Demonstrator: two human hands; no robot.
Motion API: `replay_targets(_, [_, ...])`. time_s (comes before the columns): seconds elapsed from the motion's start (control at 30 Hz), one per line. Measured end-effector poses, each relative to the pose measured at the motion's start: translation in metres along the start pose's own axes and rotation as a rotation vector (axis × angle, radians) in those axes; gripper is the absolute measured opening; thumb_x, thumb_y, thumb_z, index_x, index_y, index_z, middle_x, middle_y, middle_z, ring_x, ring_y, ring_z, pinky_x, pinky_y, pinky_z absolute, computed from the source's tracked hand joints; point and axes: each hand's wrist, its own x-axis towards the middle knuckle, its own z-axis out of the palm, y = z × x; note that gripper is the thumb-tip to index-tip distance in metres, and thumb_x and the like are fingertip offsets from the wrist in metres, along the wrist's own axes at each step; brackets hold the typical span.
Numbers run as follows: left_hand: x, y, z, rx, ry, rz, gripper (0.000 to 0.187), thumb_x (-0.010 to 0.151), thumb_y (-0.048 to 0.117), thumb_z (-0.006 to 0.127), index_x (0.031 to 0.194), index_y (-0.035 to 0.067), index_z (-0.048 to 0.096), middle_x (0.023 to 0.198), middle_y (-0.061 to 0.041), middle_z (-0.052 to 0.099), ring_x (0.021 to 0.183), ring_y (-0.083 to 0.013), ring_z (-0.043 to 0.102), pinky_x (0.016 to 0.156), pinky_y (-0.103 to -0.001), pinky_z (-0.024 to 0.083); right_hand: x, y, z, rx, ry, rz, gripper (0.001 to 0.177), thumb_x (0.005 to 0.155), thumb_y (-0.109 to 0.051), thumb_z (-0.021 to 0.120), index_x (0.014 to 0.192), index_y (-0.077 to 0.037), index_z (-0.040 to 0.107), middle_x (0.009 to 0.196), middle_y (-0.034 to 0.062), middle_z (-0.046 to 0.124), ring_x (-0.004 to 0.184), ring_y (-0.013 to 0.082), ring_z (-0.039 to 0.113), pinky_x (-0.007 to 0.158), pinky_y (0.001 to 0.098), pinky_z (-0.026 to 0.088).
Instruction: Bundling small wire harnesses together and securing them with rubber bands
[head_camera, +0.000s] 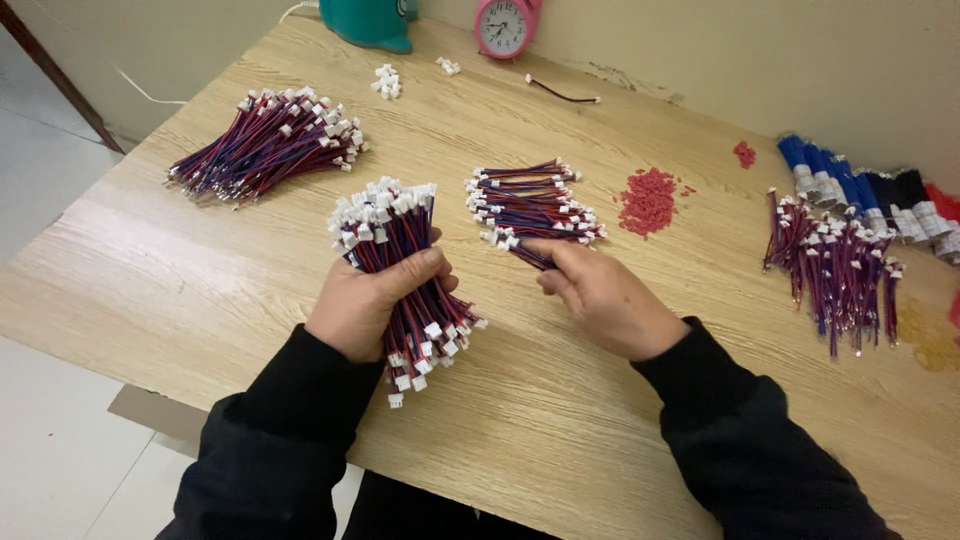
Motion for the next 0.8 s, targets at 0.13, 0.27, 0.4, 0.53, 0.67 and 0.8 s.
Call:
replay_targets(0.13, [0.009, -0.014, -0.005, -0.017, -0.027, -0.01, 0.03, 0.075, 0.0, 0.076, 0.102, -0.011, 0.066, 0.07, -0.025, 0.065, 0.06, -0.0331, 0.07, 0.06, -0.046, 0.06, -0.004, -0.014, -0.014, -0.115, 0.004, -0.027, 0.025, 0.097, -0.013, 0.05, 0.117, -0.008, 0.064, 0.088, 0.0138, 0.071, 0.086, 0.0299, 0.071, 0.077, 0.0397, 0.055])
replay_targets(0.27, [0.004, -0.028, 0.006, -0.027, -0.063, -0.036, 0.027, 0.073, -0.002, 0.077, 0.098, -0.008, 0.068, 0.069, -0.023, 0.066, 0.06, -0.0311, 0.07, 0.059, -0.043, 0.059, -0.003, -0.001, 0.0, -0.511, 0.091, -0.318, 0.017, 0.099, -0.023, 0.049, 0.105, -0.012, 0.06, 0.085, 0.0093, 0.064, 0.083, 0.0295, 0.065, 0.073, 0.0407, 0.051])
replay_targets(0.4, [-0.002, -0.024, 0.013, -0.069, -0.071, -0.039, 0.029, 0.073, -0.002, 0.077, 0.099, -0.009, 0.068, 0.069, -0.024, 0.066, 0.06, -0.0324, 0.071, 0.059, -0.044, 0.06, -0.004, 0.009, 0.009, -0.465, 0.164, -0.332, 0.022, 0.102, -0.027, 0.044, 0.104, -0.014, 0.062, 0.085, 0.0054, 0.062, 0.084, 0.0259, 0.066, 0.074, 0.0369, 0.052])
replay_targets(0.53, [0.001, -0.026, 0.01, -0.028, -0.092, -0.003, 0.03, 0.076, 0.0, 0.076, 0.103, -0.009, 0.067, 0.069, -0.025, 0.066, 0.061, -0.0335, 0.071, 0.06, -0.043, 0.059, 0.0, 0.0, -0.001, -0.365, 0.271, -0.195, 0.023, 0.102, -0.029, 0.045, 0.112, -0.015, 0.06, 0.091, 0.0066, 0.062, 0.091, 0.0272, 0.065, 0.079, 0.037, 0.052])
replay_targets(0.67, [-0.002, -0.041, 0.022, 0.077, -0.103, 0.073, 0.031, 0.075, 0.004, 0.079, 0.102, -0.005, 0.069, 0.074, -0.021, 0.069, 0.068, -0.0271, 0.071, 0.066, -0.039, 0.059, 0.016, -0.023, 0.03, 0.526, 0.339, -0.079, 0.022, 0.101, -0.016, 0.047, 0.114, -0.008, 0.063, 0.095, 0.0089, 0.067, 0.09, 0.0194, 0.066, 0.084, 0.035, 0.056])
replay_targets(0.8, [-0.006, -0.04, 0.025, 0.206, -0.092, 0.293, 0.03, 0.075, 0.007, 0.083, 0.102, 0.001, 0.072, 0.087, -0.015, 0.072, 0.083, -0.0191, 0.065, 0.078, -0.038, 0.057, 0.015, -0.046, 0.048, 0.672, 0.424, -0.082, 0.031, 0.102, -0.016, 0.046, 0.127, -0.004, 0.058, 0.112, 0.0133, 0.069, 0.101, 0.018, 0.065, 0.092, 0.0367, 0.053])
